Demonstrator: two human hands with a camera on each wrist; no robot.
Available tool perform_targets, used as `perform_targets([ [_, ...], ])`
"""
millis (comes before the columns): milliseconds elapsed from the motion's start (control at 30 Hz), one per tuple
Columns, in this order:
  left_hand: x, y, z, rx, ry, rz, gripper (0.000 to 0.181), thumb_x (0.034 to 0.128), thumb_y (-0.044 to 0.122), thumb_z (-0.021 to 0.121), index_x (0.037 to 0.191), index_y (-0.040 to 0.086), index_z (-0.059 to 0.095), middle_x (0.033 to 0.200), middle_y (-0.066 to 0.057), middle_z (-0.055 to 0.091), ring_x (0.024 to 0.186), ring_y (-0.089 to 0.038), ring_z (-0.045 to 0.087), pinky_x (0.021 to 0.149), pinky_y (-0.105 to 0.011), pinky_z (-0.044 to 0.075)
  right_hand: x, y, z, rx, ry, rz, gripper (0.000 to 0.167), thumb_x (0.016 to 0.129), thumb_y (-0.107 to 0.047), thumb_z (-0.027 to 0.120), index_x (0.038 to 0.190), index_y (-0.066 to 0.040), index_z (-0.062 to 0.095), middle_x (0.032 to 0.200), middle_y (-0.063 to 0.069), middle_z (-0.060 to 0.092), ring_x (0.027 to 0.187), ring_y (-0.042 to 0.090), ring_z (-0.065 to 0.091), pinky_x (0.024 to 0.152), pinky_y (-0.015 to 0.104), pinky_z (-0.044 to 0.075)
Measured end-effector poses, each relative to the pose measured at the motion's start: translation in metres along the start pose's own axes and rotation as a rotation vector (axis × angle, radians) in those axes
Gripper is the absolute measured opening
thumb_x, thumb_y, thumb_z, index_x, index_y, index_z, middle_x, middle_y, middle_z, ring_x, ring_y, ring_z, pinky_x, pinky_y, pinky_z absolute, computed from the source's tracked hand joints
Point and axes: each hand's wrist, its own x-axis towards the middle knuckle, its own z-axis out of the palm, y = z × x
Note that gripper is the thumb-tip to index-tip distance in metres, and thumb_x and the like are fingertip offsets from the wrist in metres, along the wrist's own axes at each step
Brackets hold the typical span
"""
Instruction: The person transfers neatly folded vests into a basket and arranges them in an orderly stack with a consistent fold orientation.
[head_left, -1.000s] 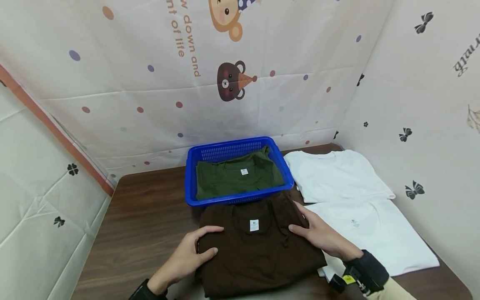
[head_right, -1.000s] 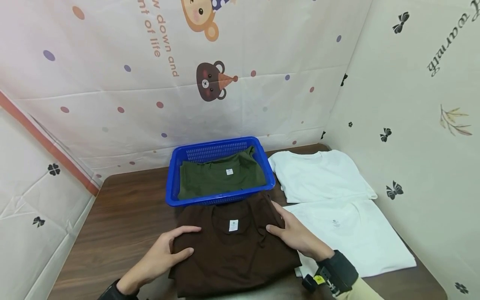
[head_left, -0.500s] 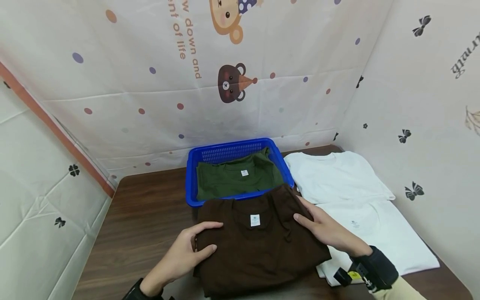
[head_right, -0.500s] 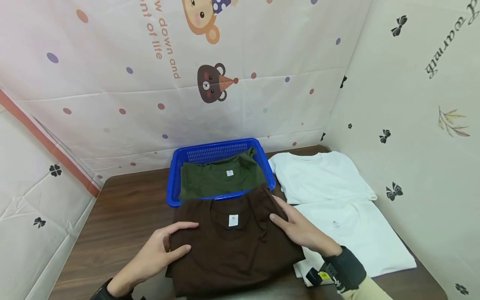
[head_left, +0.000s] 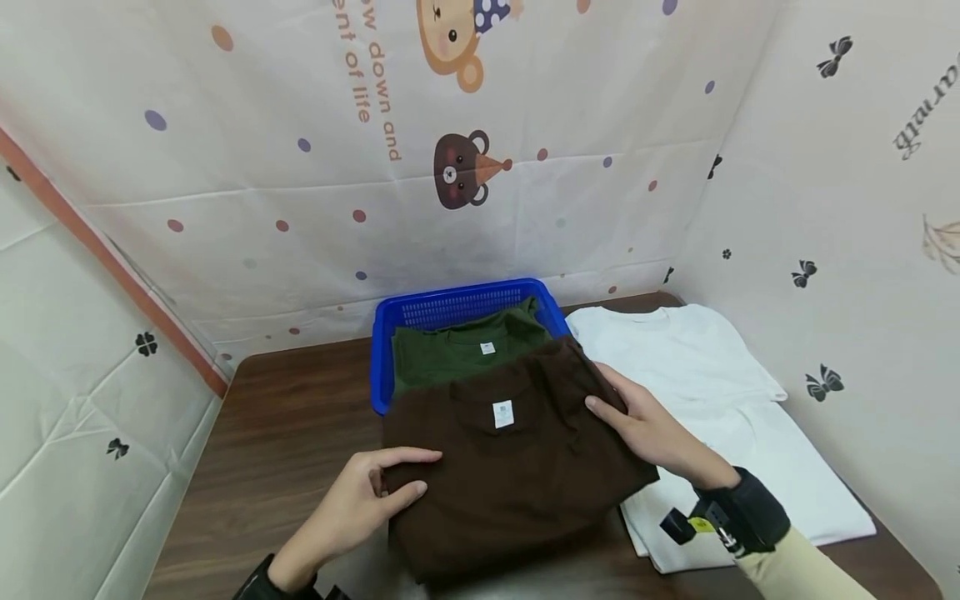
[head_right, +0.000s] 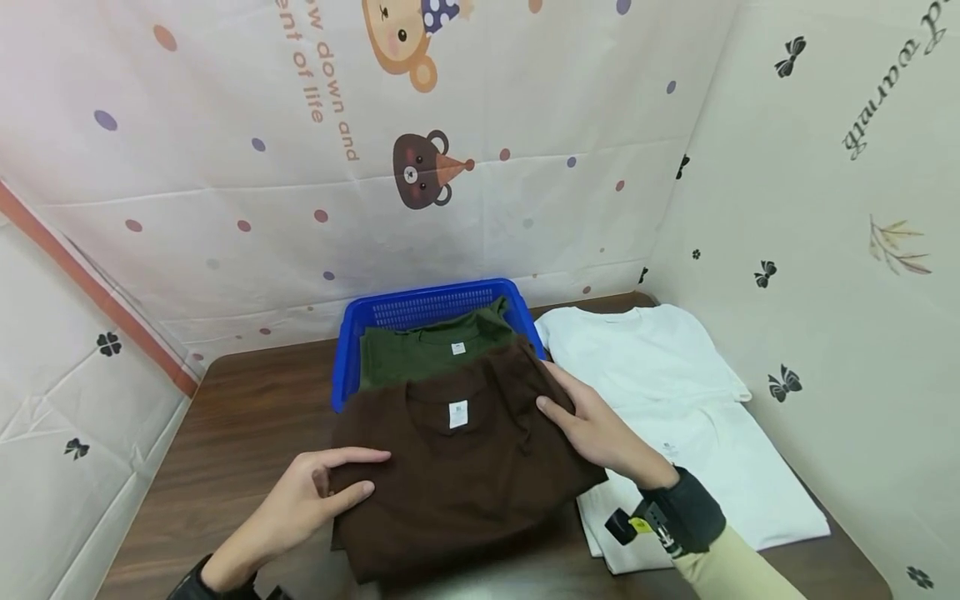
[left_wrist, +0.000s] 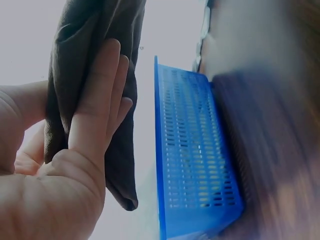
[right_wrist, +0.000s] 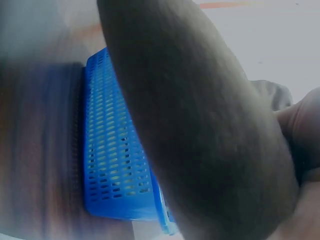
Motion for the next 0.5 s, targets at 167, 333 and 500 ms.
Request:
perform_targets([
  [167, 0.004, -0.002, -0.010, 0.059, 0.029, -0.061, 0.028, 0.0974, 0.026, 0.073, 0.125, 0.027, 0.073, 0.051, 0.009, 0.037, 0.039, 0.002, 0.020, 0.039, -0.019, 0.026, 0.017, -0.003, 0.003, -0.042, 0.040, -0.026, 0.053, 0.110, -0.018, 0.051, 0.159, -0.011, 0.036, 0.157, 0.011, 0.045, 0.141, 0.029, 0.044, 0.111, 0.034, 0.041],
  [333, 0.012, -0.004, -0.020, 0.195, 0.152, -0.038, 0.033, 0.0952, 0.018, 0.076, 0.126, 0.029, 0.073, 0.070, 0.010, 0.062, 0.043, -0.001, 0.019, 0.043, -0.020, 0.027, 0.031, -0.006, 0.004, -0.052, 0.067, -0.032, 0.053, 0.109, -0.017, 0.052, 0.159, -0.008, 0.036, 0.156, 0.014, 0.046, 0.139, 0.031, 0.046, 0.110, 0.057, 0.039],
  [500, 0.020, -0.006, -0.028, 0.308, 0.301, 0.036, 0.039, 0.0930, 0.007, 0.076, 0.127, 0.027, 0.073, 0.119, 0.001, 0.074, 0.045, 0.001, 0.017, 0.043, -0.020, 0.028, 0.045, -0.010, 0.004, -0.044, 0.088, -0.040, 0.054, 0.108, -0.018, 0.056, 0.158, -0.007, 0.039, 0.153, 0.014, 0.050, 0.134, 0.028, 0.053, 0.106, 0.050, 0.045],
])
